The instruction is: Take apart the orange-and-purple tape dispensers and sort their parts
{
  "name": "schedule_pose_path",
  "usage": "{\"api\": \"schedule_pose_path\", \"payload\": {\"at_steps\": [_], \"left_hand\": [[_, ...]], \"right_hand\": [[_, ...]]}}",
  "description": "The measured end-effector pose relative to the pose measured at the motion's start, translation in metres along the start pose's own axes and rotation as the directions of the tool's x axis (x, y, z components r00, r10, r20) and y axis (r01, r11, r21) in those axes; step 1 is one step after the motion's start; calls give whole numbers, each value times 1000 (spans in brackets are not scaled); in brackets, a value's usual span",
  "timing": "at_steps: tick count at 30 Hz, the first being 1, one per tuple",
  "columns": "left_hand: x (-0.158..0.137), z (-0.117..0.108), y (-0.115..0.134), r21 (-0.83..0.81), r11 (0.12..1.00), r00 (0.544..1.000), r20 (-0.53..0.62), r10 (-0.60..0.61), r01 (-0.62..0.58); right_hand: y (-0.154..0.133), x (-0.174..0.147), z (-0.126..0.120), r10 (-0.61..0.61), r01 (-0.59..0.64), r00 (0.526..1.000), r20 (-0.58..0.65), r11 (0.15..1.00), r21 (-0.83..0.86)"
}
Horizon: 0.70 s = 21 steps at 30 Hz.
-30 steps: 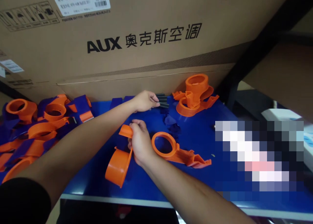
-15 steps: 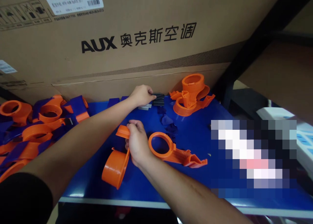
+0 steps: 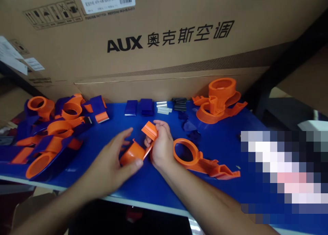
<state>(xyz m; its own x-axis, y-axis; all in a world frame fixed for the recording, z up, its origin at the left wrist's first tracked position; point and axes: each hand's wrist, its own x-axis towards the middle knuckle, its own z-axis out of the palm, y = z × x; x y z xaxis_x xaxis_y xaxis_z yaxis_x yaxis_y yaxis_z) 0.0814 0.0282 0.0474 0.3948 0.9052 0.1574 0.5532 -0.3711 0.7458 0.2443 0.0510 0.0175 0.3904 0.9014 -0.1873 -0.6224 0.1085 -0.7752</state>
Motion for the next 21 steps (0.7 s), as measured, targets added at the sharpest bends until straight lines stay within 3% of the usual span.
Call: {"api": "schedule_pose_path", "payload": {"at_steps": [3, 8, 12, 15, 21], "left_hand": [[-35, 20, -10, 56, 996, 997, -7, 76, -75], [-41, 33, -29, 64, 988, 988, -60, 141, -137], [-34, 20, -37, -23, 999, 987, -157, -41, 37], [-21, 10, -43, -144, 975, 946, -253, -204, 172], [22, 3, -64, -478, 847, 851, -323, -413, 230]], "right_hand": [[1, 1, 0, -21, 21, 1000, 5, 1000, -11], [2, -2, 1, 21, -21, 999, 42, 1000, -4], [5, -4, 2, 123, -130, 986, 114, 990, 59], [9, -3, 0, 198, -206, 970, 144, 978, 41], [12, -2, -3, 194, -179, 968, 157, 978, -104]]}}
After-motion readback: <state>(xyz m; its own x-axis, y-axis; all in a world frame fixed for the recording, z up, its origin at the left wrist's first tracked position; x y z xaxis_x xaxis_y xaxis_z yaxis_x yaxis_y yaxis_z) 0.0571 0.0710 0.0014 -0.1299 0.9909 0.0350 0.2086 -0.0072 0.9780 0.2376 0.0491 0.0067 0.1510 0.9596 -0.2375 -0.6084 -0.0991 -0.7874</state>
